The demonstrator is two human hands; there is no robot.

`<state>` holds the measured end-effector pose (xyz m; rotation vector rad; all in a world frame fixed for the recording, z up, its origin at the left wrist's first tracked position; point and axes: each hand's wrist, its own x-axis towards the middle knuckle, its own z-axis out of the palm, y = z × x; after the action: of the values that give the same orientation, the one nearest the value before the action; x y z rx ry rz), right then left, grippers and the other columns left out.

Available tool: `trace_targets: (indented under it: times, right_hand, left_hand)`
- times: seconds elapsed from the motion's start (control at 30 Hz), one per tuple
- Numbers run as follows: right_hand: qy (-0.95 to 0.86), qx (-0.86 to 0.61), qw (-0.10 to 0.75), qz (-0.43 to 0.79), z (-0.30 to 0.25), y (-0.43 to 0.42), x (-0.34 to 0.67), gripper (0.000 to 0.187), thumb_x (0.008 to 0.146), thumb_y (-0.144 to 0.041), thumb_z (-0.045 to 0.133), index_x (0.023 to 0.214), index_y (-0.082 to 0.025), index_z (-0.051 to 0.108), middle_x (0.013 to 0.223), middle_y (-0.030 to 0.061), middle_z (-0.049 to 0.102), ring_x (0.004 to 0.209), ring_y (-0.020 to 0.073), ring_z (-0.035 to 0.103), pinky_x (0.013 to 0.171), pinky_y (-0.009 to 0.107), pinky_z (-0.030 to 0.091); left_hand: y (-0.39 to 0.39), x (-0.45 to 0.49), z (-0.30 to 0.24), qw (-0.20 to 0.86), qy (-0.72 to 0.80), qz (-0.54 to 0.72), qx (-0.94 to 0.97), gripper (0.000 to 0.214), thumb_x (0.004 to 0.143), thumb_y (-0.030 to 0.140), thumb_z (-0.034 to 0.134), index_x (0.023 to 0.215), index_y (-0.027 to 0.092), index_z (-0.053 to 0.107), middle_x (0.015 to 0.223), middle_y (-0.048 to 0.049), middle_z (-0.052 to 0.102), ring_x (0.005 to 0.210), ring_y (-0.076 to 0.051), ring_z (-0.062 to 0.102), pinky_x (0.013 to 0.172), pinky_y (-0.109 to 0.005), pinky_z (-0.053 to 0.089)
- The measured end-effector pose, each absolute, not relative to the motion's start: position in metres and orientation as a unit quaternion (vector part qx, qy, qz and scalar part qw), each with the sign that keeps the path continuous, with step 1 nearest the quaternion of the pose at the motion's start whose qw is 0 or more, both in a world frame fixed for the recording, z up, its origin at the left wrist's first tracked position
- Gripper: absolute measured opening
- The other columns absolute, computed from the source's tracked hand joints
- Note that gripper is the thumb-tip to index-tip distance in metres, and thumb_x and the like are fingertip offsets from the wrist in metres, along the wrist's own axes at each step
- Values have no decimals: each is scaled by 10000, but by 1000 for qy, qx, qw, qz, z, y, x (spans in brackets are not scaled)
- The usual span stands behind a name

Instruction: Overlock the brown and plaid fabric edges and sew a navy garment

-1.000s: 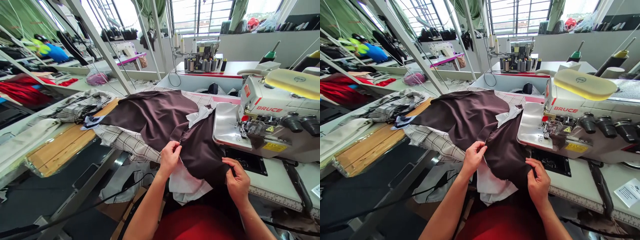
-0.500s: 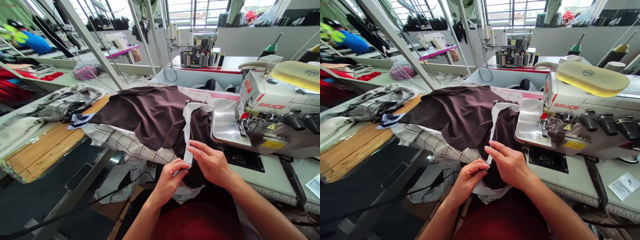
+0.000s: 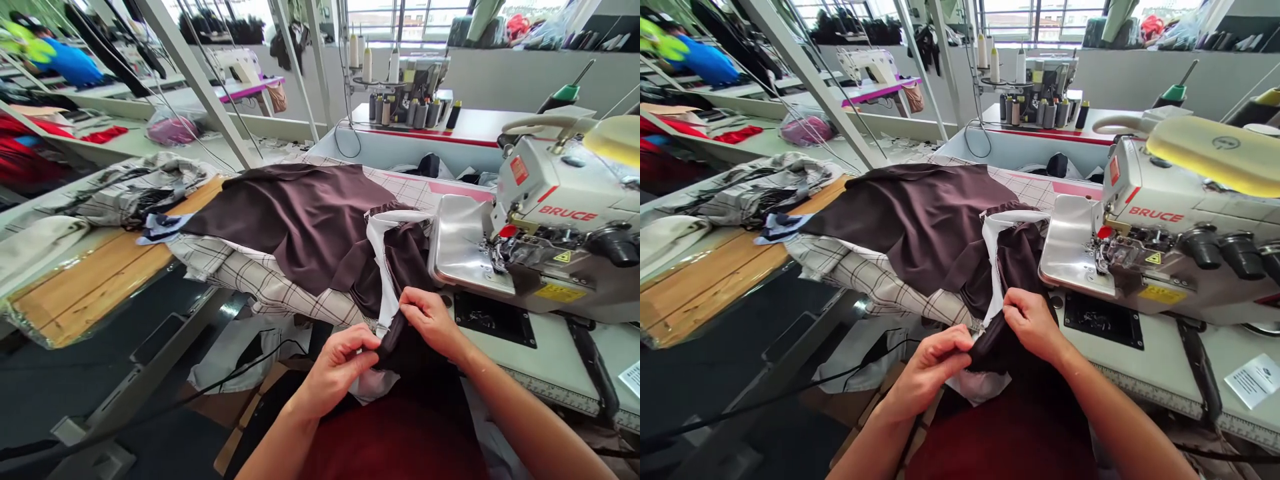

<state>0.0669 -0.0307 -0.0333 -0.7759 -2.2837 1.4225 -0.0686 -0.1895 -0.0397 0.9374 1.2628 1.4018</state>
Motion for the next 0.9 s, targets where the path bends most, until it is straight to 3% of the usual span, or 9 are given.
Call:
trace_targets:
  times: [0.23,0.33,0.4,0.47,0.53,0.63,0.7,0.8,0.9]
  right_hand:
    - [-830,-213,188,480,-22,-40,62,164,818,-147,436,658,-167,464,622,-33,451,594,87,427,561,206,338]
    - [-827,-200,253,460,-30,-44,68,90,856,-192,467,869,-183,555,932,27,593,820,130,551,670,221,437]
    - [-829,-239,324,389,-44,-43,76,202,873,-202,465,1057,-207,547,1159,59,568,1027,167,545,780,262,472]
    - [-838,-296,366,275,-60,-39,85,290,885,-201,451,1167,-219,517,1220,68,558,1122,193,513,894,328,455]
    - [-853,-338,353,182,-73,-35,90,341,890,-215,452,1228,-206,496,1223,77,568,1147,214,502,969,384,413]
    - [-881,-358,284,119,-81,-35,87,421,872,-250,499,1284,-173,467,1271,91,544,1169,245,480,989,412,393]
    - [-894,-362,246,99,-78,-36,78,367,853,-253,533,1214,-183,534,1250,80,560,1152,260,486,949,405,409]
    - [-897,-357,230,121,-62,-38,66,155,874,-229,501,943,-208,638,1038,47,645,995,221,560,819,331,434]
    - [-851,-351,320,224,-26,-37,63,176,914,-265,443,915,-211,610,831,16,625,758,150,560,688,260,413]
  left_hand:
    - [-184,-54,-49,562,523,586,257,205,750,325,680,761,143,587,664,24,482,633,-81,408,607,-203,341]
    - [-181,-58,-50,550,525,608,228,199,712,321,716,748,144,633,650,21,541,617,-80,461,601,-198,375]
    - [-185,-74,-47,480,501,697,183,194,664,322,756,722,169,651,694,18,606,650,-96,532,620,-203,420]
    - [-193,-95,-43,361,469,797,125,201,612,306,792,732,213,661,769,32,658,698,-111,589,644,-211,465]
    - [-199,-114,-38,267,441,853,79,229,590,278,807,771,250,668,805,51,683,718,-109,617,665,-213,497]
    - [-199,-123,-31,252,421,870,56,269,579,262,818,805,256,674,789,53,698,723,-105,638,683,-207,520]
    - [-193,-120,-22,277,410,865,77,262,588,273,816,805,251,671,787,48,702,723,-104,644,688,-205,525]
    - [-183,-120,5,248,386,875,156,226,647,283,788,829,262,656,821,55,698,749,-94,641,718,-201,523]
    - [-172,-132,47,147,364,886,248,202,702,329,753,850,273,626,917,62,679,884,-111,628,804,-233,518]
